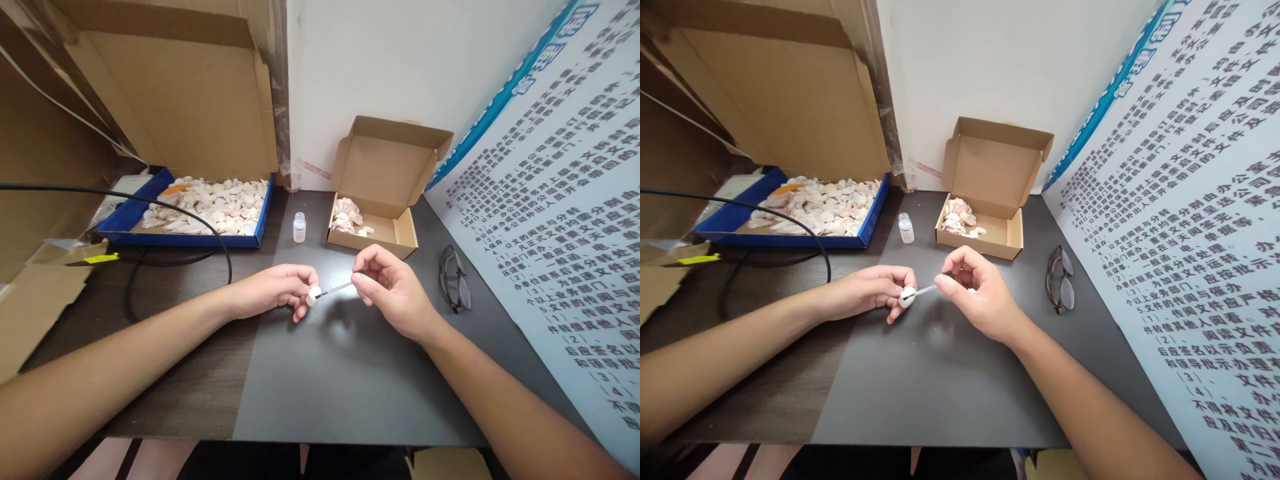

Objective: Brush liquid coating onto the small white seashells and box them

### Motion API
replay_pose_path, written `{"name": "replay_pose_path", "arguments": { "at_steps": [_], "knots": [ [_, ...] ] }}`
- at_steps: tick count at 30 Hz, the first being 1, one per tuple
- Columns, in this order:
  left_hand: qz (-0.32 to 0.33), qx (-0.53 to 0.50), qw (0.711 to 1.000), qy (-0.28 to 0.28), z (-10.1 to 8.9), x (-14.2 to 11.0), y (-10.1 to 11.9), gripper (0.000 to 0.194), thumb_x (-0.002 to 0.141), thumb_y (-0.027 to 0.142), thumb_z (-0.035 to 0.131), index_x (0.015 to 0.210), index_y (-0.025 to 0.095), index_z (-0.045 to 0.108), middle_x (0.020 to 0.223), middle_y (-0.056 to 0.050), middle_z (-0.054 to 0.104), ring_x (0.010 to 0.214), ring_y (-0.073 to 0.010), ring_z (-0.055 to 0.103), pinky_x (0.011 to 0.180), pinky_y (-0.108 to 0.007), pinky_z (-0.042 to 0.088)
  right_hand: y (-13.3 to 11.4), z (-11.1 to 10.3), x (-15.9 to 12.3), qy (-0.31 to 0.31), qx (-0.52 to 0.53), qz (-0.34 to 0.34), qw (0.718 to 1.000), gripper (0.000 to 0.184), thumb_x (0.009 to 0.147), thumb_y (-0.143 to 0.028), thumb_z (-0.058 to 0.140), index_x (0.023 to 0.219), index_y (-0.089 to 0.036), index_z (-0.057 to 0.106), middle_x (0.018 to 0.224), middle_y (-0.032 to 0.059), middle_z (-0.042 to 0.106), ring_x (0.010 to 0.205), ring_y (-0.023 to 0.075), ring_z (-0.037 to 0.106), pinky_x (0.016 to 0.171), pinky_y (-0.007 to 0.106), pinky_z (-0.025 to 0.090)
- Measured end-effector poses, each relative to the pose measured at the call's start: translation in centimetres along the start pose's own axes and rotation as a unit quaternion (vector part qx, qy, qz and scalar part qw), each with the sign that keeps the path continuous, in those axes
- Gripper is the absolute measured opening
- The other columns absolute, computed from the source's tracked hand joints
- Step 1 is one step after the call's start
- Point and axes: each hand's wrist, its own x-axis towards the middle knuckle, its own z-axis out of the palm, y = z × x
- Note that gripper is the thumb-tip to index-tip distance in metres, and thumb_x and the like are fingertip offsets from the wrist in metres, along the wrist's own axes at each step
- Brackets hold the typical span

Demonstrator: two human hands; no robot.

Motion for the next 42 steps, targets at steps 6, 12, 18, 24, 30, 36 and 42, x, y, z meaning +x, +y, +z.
{"name": "replay_pose_path", "arguments": {
  "at_steps": [6,12,18,24,30,36,42],
  "knots": [
    [0.001,0.003,1.000,-0.004,-0.05,-0.07,-0.05,0.008,0.080,0.022,0.060,0.080,0.015,0.056,0.070,-0.001,0.058,0.060,-0.0115,0.056,0.061,-0.024,0.047,0.11,0.26,-0.09,-0.009,-0.074,0.021,0.997,0.016,0.086,-0.029,0.064,0.085,-0.020,0.050,0.071,-0.0039,0.048,0.057,0.0089,0.041,0.054,0.024,0.036],
    [0.001,0.000,1.000,-0.003,-0.05,-0.10,-0.07,0.008,0.080,0.023,0.060,0.080,0.015,0.056,0.070,-0.001,0.058,0.060,-0.0118,0.056,0.060,-0.024,0.047,0.13,0.07,-0.20,-0.012,-0.057,0.013,0.998,0.018,0.087,-0.034,0.063,0.087,-0.021,0.050,0.070,-0.0043,0.046,0.056,0.0096,0.040,0.053,0.025,0.036],
    [-0.001,0.002,1.000,0.000,0.01,-0.08,0.02,0.008,0.079,0.022,0.060,0.080,0.015,0.056,0.069,-0.001,0.058,0.060,-0.0119,0.055,0.060,-0.025,0.047,0.24,0.05,-0.14,0.009,-0.103,-0.004,0.995,0.016,0.086,-0.028,0.062,0.083,-0.021,0.049,0.069,-0.0035,0.047,0.059,0.0105,0.040,0.055,0.025,0.035],
    [-0.002,0.004,1.000,0.002,0.05,-0.07,-0.06,0.008,0.079,0.022,0.060,0.079,0.015,0.056,0.069,-0.001,0.057,0.059,-0.0118,0.055,0.060,-0.025,0.047,0.22,-0.08,-0.03,0.027,-0.091,0.007,0.996,0.016,0.087,-0.029,0.061,0.082,-0.021,0.048,0.068,-0.0042,0.046,0.058,0.0102,0.040,0.054,0.025,0.034],
    [-0.001,0.003,1.000,0.002,0.07,-0.09,0.02,0.008,0.079,0.022,0.060,0.079,0.015,0.056,0.069,0.000,0.058,0.059,-0.0115,0.055,0.060,-0.024,0.047,-0.06,-0.05,0.00,0.012,-0.093,0.005,0.996,0.016,0.086,-0.027,0.062,0.081,-0.021,0.049,0.067,-0.0044,0.046,0.056,0.0096,0.040,0.053,0.024,0.035],
    [0.000,0.002,1.000,0.002,0.02,-0.11,0.01,0.008,0.079,0.022,0.060,0.079,0.015,0.056,0.069,0.000,0.057,0.059,-0.0119,0.055,0.060,-0.024,0.047,-0.02,0.07,-0.03,0.009,-0.067,0.006,0.998,0.017,0.086,-0.032,0.062,0.082,-0.021,0.049,0.068,-0.0040,0.048,0.055,0.0093,0.041,0.053,0.024,0.036],
    [0.000,0.004,1.000,0.001,0.04,-0.05,-0.02,0.008,0.080,0.023,0.060,0.079,0.015,0.056,0.070,0.000,0.058,0.060,-0.0118,0.055,0.060,-0.024,0.047,-0.24,0.06,-0.02,0.000,-0.037,0.008,0.999,0.016,0.087,-0.030,0.061,0.081,-0.021,0.049,0.064,-0.0055,0.046,0.054,0.0089,0.040,0.053,0.024,0.035]
  ]
}}
